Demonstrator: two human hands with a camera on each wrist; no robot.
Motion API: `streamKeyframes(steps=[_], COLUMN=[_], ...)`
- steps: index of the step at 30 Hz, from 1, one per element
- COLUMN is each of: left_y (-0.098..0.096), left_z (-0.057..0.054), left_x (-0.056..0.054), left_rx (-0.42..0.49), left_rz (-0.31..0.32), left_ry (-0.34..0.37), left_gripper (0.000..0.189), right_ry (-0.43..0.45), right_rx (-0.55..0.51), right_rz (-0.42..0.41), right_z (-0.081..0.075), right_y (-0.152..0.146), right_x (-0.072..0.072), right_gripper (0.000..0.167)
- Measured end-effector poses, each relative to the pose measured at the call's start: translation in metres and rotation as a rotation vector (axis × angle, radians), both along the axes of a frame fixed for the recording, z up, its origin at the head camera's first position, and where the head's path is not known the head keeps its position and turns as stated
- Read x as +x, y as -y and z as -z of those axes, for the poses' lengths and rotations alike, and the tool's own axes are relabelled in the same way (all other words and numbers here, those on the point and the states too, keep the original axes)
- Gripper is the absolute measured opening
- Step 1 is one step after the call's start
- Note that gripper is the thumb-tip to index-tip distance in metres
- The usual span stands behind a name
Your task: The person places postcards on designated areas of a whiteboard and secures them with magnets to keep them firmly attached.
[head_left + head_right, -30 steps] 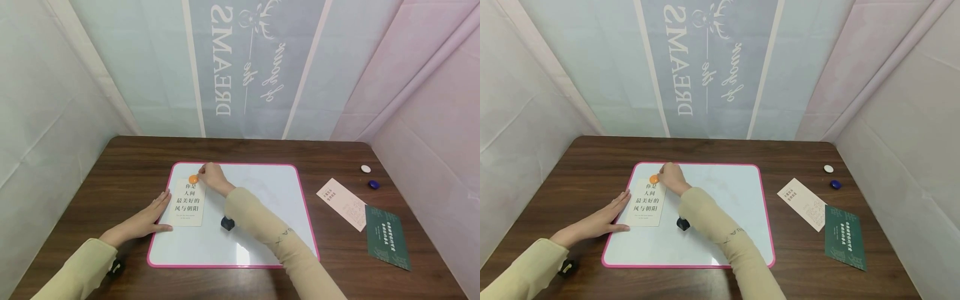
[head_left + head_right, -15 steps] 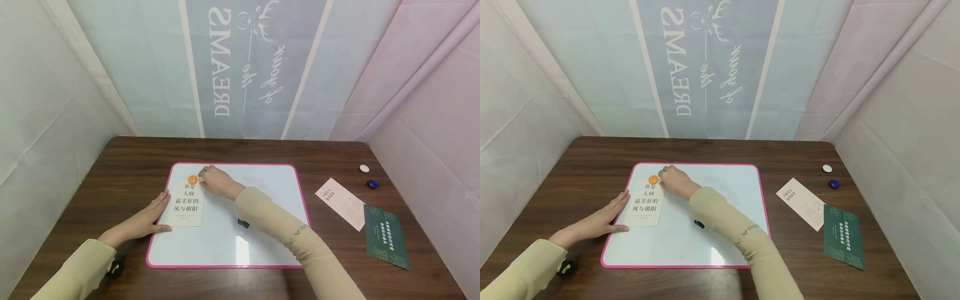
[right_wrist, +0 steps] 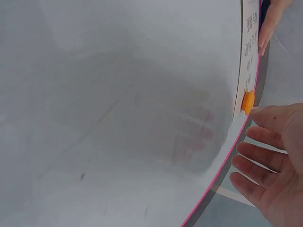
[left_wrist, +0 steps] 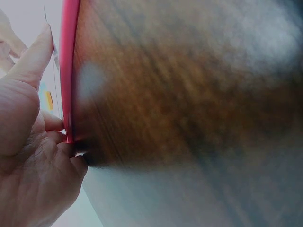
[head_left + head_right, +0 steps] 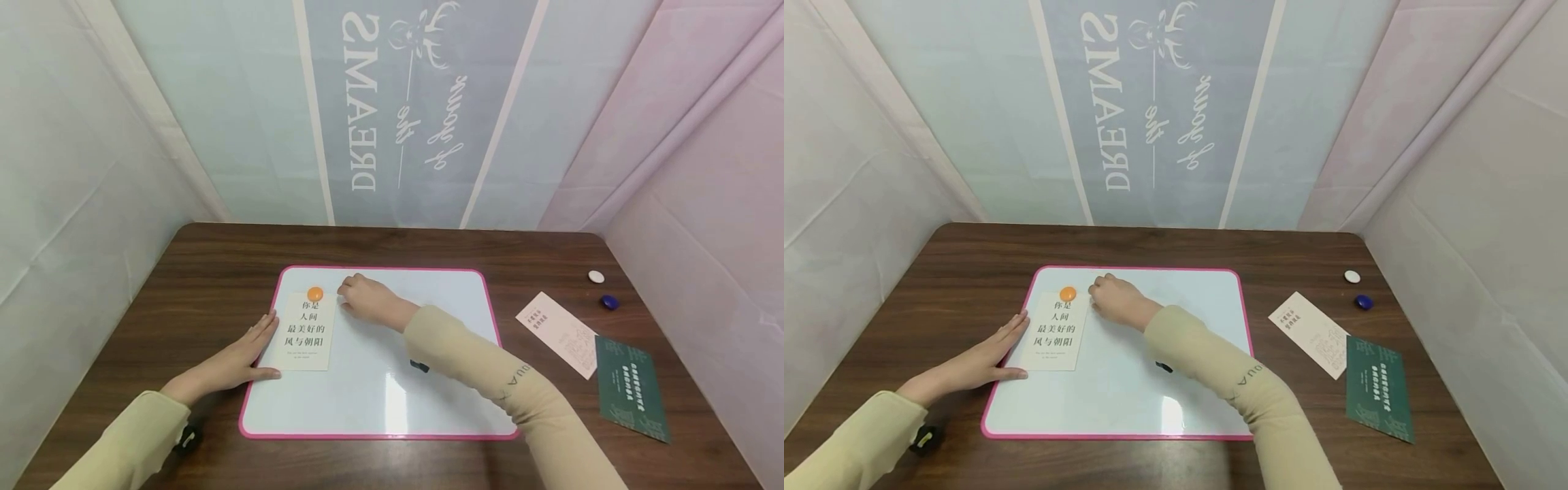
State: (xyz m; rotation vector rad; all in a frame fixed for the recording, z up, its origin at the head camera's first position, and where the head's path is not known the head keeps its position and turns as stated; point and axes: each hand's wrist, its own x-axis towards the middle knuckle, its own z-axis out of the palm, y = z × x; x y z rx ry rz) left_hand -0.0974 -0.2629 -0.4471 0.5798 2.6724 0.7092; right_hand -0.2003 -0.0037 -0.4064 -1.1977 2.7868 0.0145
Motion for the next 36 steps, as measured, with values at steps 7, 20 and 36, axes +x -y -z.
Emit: streamKeyframes(steps=[7,20,36], left_y=[0.001,0.004,0.006], left_z=[0.0,0.002,0.006], left_x=[0.002,0.003,0.004], left_rx=[-0.003,0.002,0.004], left_rz=[0.002,0.012,0.022], left_ry=[-0.002,-0.006,-0.018], left_gripper=[0.101,0.101,0.101], right_ry=[-0.011,-0.037,-0.083], right_rx=[0.059,0.051,0.054], right_rz=[-0.016,-0.068,-0.104], right_z=[-0.001,0.0,-0.009], right_y=[-0.012,-0.035,-0.062], right_x=[0.006,0.013,0.023], right_gripper=[0.029,0.026,0.023])
